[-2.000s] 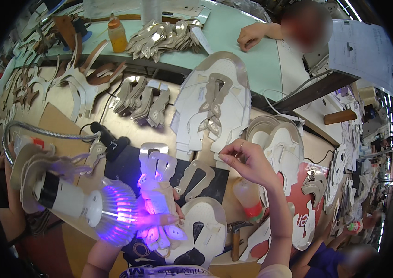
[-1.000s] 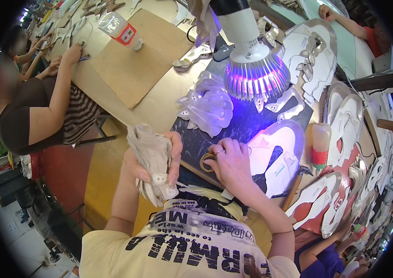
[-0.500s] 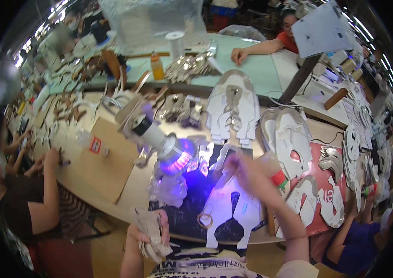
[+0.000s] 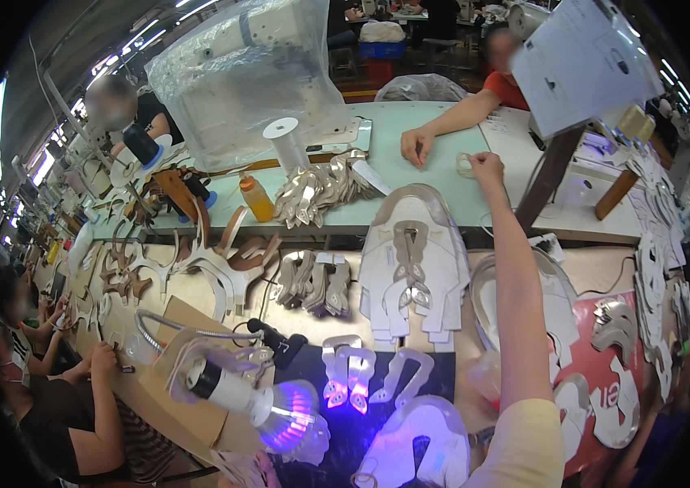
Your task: The person assembles white decorative parts on a workbench. They apply glue from a squeeze bottle, press small pieces into place, and use a hammer to tap components. The person also picks up and places small brown items and a white shoe-shaped part.
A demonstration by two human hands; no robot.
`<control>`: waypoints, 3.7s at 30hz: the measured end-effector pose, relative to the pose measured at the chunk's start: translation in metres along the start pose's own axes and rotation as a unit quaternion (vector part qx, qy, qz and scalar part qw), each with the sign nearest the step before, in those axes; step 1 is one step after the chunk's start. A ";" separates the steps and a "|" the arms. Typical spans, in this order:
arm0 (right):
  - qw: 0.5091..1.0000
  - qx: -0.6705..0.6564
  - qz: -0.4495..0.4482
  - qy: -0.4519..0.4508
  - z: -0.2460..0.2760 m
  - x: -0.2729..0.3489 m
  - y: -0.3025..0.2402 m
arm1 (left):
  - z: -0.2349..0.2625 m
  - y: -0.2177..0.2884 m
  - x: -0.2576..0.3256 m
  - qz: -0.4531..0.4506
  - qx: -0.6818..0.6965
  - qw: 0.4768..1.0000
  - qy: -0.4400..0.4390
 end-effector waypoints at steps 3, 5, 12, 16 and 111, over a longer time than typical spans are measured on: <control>0.997 0.047 -0.034 0.060 -0.003 -0.004 0.030 | -0.001 -0.001 -0.004 0.009 -0.002 0.999 0.032; 0.994 0.046 -0.046 0.087 -0.002 -0.003 0.042 | 0.000 -0.001 -0.007 0.012 -0.001 0.999 0.044; 0.997 0.050 -0.053 0.038 0.007 -0.009 0.042 | -0.005 -0.003 -0.013 0.011 0.009 1.000 0.022; 0.987 0.133 0.094 0.015 0.024 0.005 -0.007 | -0.016 -0.009 -0.006 -0.007 0.008 1.000 -0.009; 0.710 -0.559 -0.013 -0.428 0.227 0.544 -0.174 | -0.118 -0.065 -0.037 0.053 -0.227 0.967 -0.098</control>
Point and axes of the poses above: each hand's wrist, its own x-axis away from the middle knuckle, its own z-axis out of the back of the hand, y = z × x, the point moved 6 cm from there along -x, towards the middle knuckle, and after that the axes turned 1 degree about x, right-handed, at the moved point
